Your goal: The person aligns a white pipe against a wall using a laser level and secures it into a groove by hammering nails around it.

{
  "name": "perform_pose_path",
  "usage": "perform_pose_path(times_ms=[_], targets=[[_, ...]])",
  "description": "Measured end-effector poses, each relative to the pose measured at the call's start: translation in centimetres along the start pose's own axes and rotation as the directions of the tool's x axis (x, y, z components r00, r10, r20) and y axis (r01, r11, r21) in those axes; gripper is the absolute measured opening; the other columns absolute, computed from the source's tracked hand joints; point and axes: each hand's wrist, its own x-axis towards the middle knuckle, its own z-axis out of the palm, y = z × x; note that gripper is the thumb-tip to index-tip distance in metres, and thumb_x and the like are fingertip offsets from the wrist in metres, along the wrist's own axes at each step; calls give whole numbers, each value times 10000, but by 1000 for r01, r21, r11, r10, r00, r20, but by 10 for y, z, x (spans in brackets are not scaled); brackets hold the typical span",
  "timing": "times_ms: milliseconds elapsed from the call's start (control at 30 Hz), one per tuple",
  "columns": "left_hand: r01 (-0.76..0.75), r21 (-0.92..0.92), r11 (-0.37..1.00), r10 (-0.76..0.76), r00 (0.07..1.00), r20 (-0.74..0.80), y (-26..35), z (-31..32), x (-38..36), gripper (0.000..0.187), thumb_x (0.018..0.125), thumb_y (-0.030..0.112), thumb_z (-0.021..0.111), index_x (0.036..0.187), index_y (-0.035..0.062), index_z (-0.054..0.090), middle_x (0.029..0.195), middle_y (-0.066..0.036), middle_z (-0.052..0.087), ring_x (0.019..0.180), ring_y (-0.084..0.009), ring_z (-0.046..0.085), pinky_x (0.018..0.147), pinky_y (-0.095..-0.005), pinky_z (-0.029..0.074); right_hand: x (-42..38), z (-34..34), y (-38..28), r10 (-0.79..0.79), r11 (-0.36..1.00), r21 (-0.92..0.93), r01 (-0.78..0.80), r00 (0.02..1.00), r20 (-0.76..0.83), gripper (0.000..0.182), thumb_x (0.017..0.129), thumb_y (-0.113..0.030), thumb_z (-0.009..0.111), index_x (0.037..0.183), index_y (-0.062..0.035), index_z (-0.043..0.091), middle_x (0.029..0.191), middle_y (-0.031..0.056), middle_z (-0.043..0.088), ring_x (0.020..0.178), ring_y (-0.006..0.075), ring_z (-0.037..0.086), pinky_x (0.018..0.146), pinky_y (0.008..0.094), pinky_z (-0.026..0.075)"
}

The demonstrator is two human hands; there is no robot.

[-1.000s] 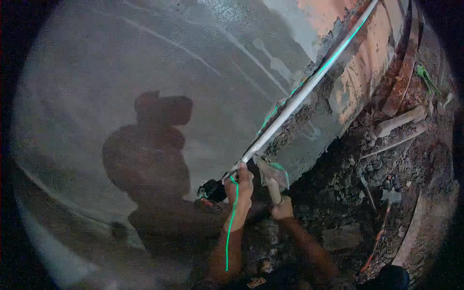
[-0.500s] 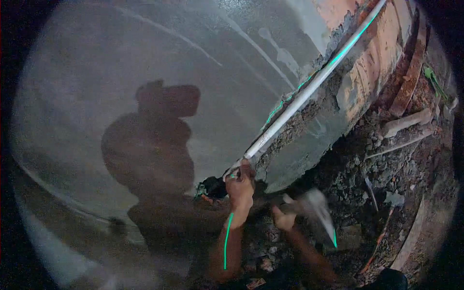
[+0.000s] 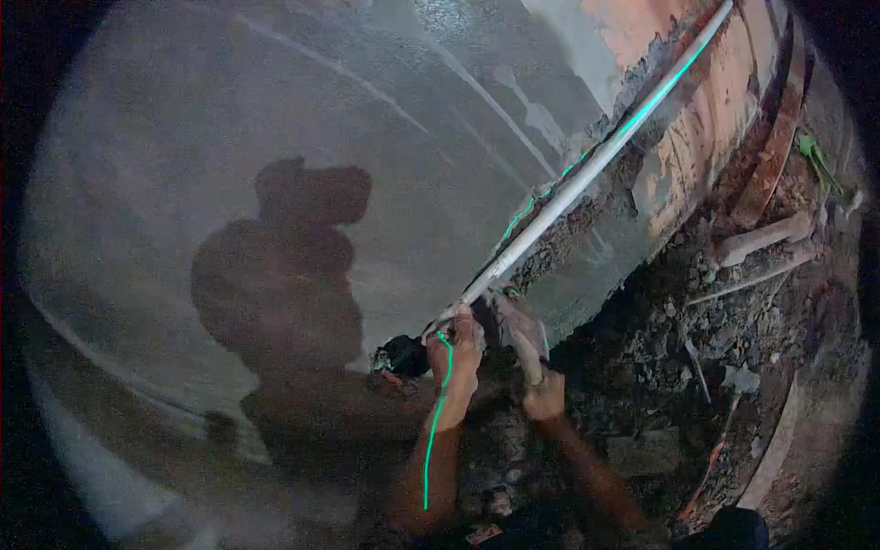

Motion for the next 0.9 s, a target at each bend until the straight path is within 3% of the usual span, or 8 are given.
perform_pose_path(times_ms=[67, 167, 233, 433, 633, 733, 833, 900], targets=[[-16, 40, 999, 18, 999, -40, 3, 2, -4, 378, 925, 370, 630, 757, 32, 610, 587, 1, 542, 531, -86, 466, 462, -276, 351, -10, 23, -1, 16, 842, 535, 71, 988, -155, 438, 853, -234, 590, 1225, -6, 547, 1222, 179, 588, 1127, 309, 557, 1005, 417, 400], [-29, 55, 998, 29, 999, 15, 39, 4, -24, 385, 934, 356, 619, 696, 55, 578, 564, 12, 510, 520, -76, 455, 462, -263, 348, 4, -8, -30, -190, 927, 213, 310, 875, -446, 226, 755, -82, 593, 955, 21, 602, 799, 181, 607, 729, 334, 618, 658, 391, 475], [1, 30, 1000, -2, 1000, 18, 41, 7, -24, 390, 938, 345, 613, 675, 62, 562, 559, 10, 504, 508, -78, 445, 460, -264, 346, 8, -26, -33, 222, 966, -193, -174, 938, 265, 458, 942, -257, 503, 1332, -20, 457, 1377, 141, 485, 1228, 254, 494, 1000, 379, 414], [13, -58, 998, -11, 1000, 29, 9, 9, -5, 405, 952, 333, 596, 662, 51, 568, 558, 5, 497, 489, -82, 425, 468, -246, 334, -7, -6, -38, 56, 884, 423, 200, 851, -522, 381, 821, -273, 639, 1057, 26, 642, 859, 200, 670, 784, 353, 655, 686, 402, 503], [95, -293, 951, -99, 995, 1, 14, 19, -11, 336, 969, 270, 575, 764, 5, 600, 644, -18, 566, 549, -86, 467, 503, -245, 357, -14, -28, -34, -38, 994, 93, 52, 989, -143, 489, 858, -250, 613, 1277, -11, 536, 1228, 196, 576, 1037, 272, 606, 821, 379, 481], [71, -386, 920, -88, 996, -25, 10, 21, -14, 282, 970, 239, 577, 823, -1, 602, 684, -25, 589, 566, -85, 480, 505, -250, 370, -21, -11, -47, 207, 525, 840, 137, 937, -281, 176, 758, -112, 616, 814, 47, 565, 794, 145, 571, 711, 231, 546, 672, 382, 451], [9, -303, 953, -35, 996, -82, 8, 20, -16, 257, 965, 240, 585, 846, 13, 606, 694, -25, 596, 573, -79, 486, 503, -250, 378, -6, -5, -12, -400, 911, -109, 397, 792, -461, 150, 743, -93, 591, 809, 37, 558, 772, 136, 567, 704, 224, 549, 659, 356, 452], [107, -322, 941, -118, 993, -16, 12, 19, -19, 269, 961, 262, 589, 849, 19, 607, 690, -14, 593, 567, -75, 480, 503, -255, 373, -8, -15, 4, 55, 995, 86, -53, 998, -13, 454, 722, -156, 670, 1127, 33, 589, 1043, 188, 646, 884, 343, 638, 752, 347, 511]])
